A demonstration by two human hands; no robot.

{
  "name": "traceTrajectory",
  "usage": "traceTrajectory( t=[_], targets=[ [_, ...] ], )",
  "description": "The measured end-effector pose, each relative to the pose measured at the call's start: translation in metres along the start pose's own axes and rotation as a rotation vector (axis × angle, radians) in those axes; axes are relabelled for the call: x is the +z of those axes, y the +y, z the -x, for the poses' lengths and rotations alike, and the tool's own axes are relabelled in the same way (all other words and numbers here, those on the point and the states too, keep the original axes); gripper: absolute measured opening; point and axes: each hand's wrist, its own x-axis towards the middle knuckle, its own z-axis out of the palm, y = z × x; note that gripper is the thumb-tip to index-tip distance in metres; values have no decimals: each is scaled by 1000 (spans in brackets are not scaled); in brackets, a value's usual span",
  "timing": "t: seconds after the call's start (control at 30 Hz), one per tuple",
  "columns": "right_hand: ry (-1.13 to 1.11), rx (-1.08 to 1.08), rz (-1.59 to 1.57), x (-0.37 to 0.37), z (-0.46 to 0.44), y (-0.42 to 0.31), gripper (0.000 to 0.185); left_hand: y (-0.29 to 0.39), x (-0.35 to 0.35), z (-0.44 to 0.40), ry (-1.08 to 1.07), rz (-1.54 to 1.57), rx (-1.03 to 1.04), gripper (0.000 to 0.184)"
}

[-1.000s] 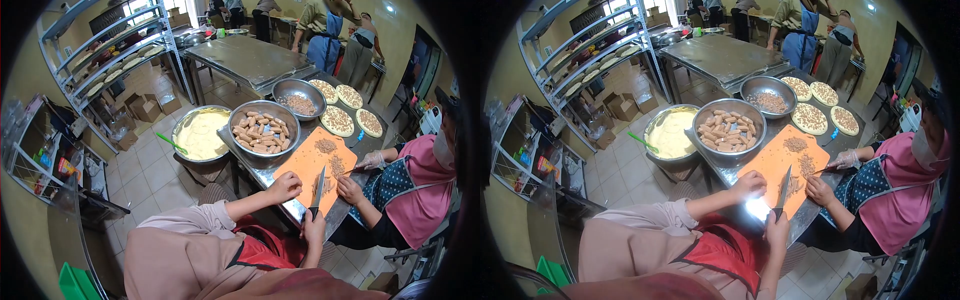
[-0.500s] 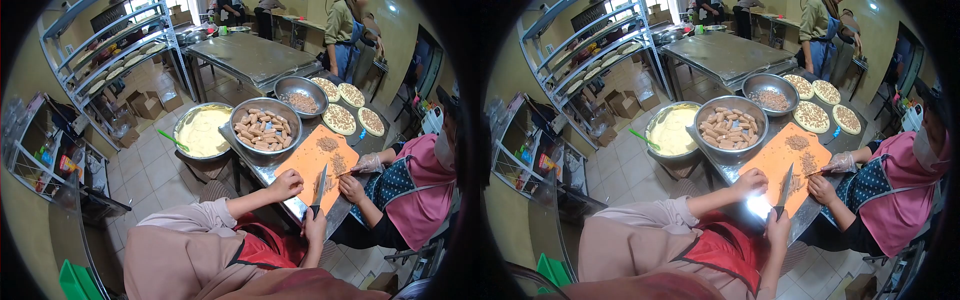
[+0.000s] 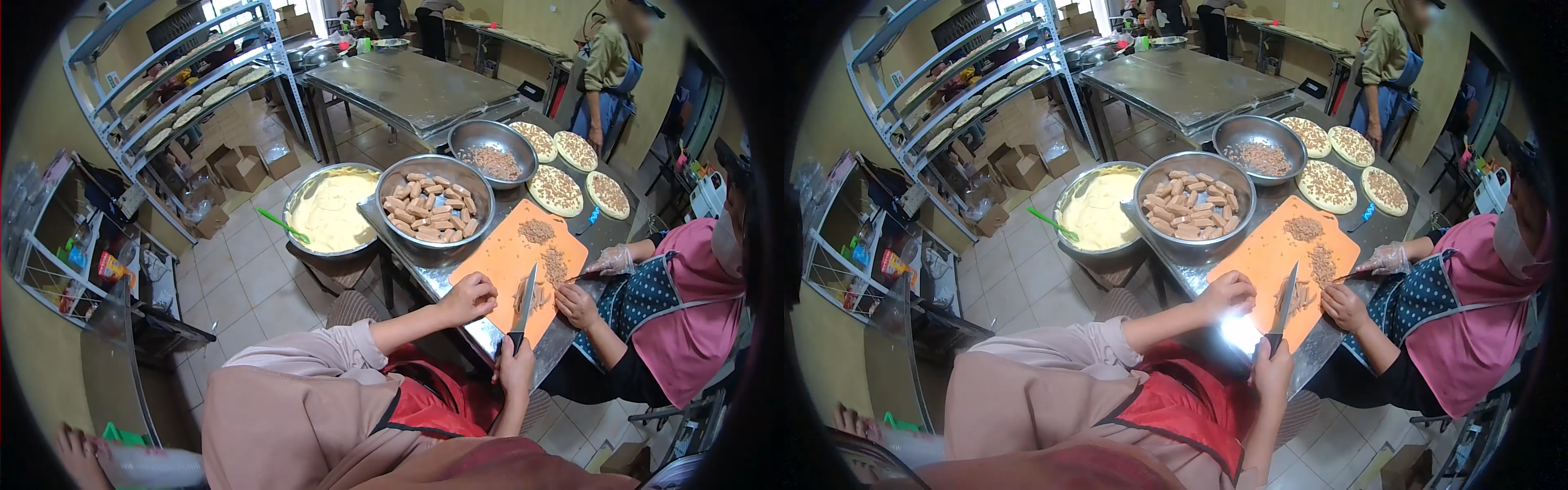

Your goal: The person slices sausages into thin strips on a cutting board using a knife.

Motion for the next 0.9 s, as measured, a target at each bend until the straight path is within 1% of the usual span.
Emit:
traceTrajectory(
  t=[0.23,0.73,0.9],
  targets=[
    [2,-1,-7,0,1,-2,26,-2,1,0,11,-14,32,18],
    [-24,32,-53,-3,0,-6,23,2,-1,-1,14,-8,-5,18],
    [-28,29,-84,-2,0,-6,24,3,-2,-1,17,-20,11,18]
  ],
)
